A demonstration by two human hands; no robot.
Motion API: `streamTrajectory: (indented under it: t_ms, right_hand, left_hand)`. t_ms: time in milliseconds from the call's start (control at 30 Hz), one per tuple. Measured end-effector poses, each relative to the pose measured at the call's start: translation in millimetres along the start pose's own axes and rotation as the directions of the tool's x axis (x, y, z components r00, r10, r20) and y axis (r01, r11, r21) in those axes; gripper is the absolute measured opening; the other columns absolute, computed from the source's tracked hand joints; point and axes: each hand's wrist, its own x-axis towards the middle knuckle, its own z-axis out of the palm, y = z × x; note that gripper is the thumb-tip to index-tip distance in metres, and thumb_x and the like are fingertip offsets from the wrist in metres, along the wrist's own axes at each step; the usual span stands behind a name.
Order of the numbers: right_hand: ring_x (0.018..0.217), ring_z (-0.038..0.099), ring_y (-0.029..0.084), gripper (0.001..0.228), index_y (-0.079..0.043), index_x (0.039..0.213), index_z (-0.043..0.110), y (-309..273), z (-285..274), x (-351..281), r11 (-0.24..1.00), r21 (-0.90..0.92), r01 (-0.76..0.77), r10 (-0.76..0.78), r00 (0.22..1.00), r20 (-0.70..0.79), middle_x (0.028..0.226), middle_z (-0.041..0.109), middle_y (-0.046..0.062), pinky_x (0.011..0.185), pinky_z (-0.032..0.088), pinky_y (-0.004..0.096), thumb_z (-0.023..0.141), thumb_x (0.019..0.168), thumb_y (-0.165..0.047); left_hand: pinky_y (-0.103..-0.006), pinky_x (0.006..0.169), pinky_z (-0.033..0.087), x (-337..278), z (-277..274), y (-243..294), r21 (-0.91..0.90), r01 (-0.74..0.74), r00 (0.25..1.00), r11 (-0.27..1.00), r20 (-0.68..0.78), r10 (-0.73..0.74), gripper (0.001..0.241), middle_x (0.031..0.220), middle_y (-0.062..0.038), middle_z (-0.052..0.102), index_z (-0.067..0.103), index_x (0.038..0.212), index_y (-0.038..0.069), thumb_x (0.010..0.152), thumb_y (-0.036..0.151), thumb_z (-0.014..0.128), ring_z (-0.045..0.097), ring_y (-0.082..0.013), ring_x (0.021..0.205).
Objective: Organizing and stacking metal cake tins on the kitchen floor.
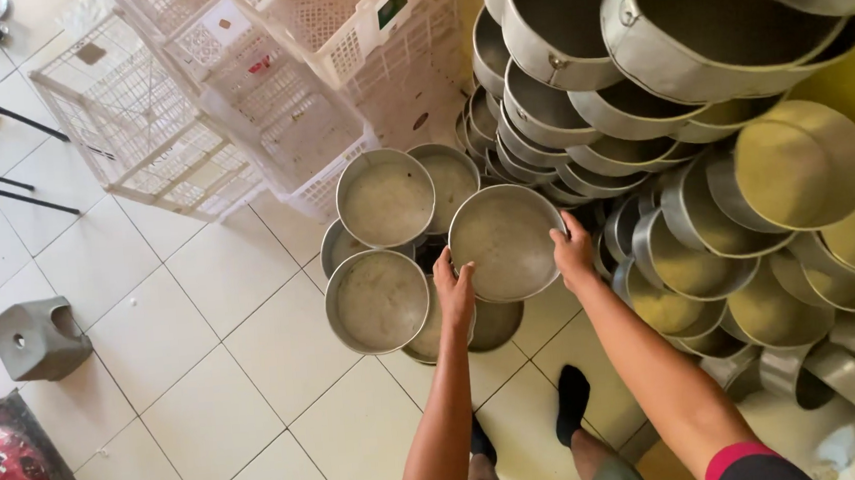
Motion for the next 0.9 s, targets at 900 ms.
streamTrajectory:
  t_ms: [900]
  right_hand:
    - [0.128,0.056,0.021,0.059,-0.005,0.149,0.048,50.7,52.0,63.3,0.95,0.278,-0.145,0.067,0.96,0.271,0.143,0.059,0.011,0.11,0.044,0.036,0.064,0.093,-0.01]
  left_hand:
    - [-0.0342,0.117,0.034,66.5,15.5,-88.3,-0.416,0.1,0.993,0.904,-0.012,-0.116,0.07,0.156,-0.018,0.047,0.036,0.154,-0.007,0.099,0.024,0.065,0.046,-0.0235,0.143]
